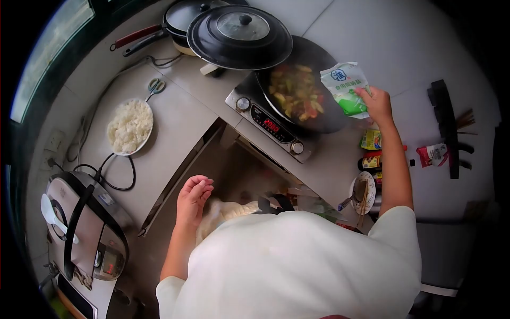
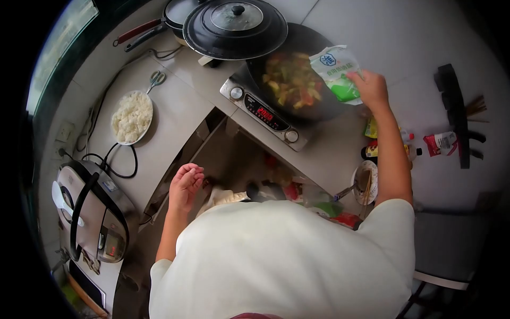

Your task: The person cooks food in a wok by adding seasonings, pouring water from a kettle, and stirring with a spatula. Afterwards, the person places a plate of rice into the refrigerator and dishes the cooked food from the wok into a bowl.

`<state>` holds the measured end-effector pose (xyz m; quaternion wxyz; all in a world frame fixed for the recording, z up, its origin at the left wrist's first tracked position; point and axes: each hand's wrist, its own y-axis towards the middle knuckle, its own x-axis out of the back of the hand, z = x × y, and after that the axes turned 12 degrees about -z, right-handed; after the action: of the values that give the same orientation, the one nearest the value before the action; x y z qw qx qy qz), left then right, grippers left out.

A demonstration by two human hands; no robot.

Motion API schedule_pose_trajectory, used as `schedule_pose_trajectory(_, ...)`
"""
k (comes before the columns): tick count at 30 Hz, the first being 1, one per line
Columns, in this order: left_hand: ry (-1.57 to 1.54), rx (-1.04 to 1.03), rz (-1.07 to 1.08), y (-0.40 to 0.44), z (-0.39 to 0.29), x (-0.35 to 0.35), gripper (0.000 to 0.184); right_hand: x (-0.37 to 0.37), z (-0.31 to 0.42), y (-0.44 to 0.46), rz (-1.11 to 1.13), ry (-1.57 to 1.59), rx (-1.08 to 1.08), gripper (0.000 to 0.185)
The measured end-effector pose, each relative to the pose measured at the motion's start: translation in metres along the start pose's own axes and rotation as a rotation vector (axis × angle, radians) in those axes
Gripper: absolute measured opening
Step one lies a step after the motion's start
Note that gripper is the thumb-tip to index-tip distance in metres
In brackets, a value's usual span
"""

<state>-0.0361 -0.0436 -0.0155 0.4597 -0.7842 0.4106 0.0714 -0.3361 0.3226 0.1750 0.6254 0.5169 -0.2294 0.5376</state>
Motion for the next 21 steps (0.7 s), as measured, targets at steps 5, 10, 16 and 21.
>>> schedule_pose_trajectory(5,-0.023,-0.019,-0.039,-0.002,-0.003,0.014,0.008,-0.008,0.008,0.006,0.026,0.023,-0.009,0.038)
schedule_pose_trajectory(10,-0.006,-0.011,-0.045,-0.002,-0.004,0.013,0.008,-0.016,-0.003,0.032,0.087,-0.174,0.068,0.041)
schedule_pose_trajectory(16,0.004,-0.003,-0.062,-0.002,-0.005,0.018,0.008,-0.015,0.001,0.044,0.074,-0.176,0.112,0.043)
schedule_pose_trajectory(21,0.004,0.004,-0.062,0.001,-0.001,0.022,0.008,-0.017,-0.013,0.058,0.020,-0.222,0.143,0.045)
